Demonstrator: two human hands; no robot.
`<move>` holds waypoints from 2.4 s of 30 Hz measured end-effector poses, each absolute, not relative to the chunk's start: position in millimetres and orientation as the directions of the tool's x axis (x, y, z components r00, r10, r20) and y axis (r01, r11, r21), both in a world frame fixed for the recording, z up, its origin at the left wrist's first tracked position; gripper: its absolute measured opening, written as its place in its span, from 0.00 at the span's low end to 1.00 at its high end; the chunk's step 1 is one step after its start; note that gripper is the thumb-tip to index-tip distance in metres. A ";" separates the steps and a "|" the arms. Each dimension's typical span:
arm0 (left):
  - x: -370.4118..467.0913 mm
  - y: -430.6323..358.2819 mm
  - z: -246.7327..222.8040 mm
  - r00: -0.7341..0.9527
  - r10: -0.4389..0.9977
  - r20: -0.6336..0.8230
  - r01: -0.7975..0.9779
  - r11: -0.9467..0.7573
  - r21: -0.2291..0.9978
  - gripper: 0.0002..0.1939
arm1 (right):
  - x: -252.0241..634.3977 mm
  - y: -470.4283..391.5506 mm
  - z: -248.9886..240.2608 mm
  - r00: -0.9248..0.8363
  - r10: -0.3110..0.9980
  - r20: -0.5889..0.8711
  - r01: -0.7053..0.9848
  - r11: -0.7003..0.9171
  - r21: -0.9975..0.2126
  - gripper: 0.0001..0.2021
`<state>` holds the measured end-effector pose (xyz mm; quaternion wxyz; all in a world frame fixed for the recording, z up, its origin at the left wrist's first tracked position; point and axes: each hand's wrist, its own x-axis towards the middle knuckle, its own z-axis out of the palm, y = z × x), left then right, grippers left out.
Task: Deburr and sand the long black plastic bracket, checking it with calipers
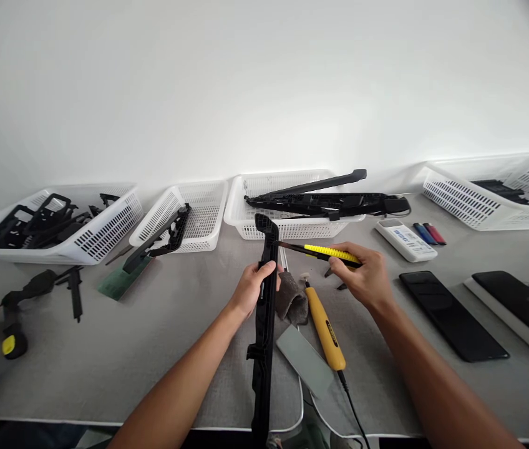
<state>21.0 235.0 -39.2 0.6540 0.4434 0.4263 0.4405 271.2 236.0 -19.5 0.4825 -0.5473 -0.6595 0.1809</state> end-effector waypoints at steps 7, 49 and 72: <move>20.2 235.1 -35.2 0.275 0.949 -0.153 -0.213 0.216 0.953 0.33 | 270.3 237.8 -22.6 0.079 0.902 0.424 0.571 0.308 -0.761 0.10; 20.6 234.4 -39.9 0.305 0.943 -0.134 -0.293 0.227 0.929 0.23 | 264.2 235.9 -24.3 0.012 0.894 0.448 0.524 0.376 -0.764 0.11; 28.3 228.7 -37.2 0.195 0.978 -0.079 -0.329 0.141 0.934 0.17 | 250.3 234.5 -30.1 0.039 0.847 0.531 0.577 0.414 -0.704 0.12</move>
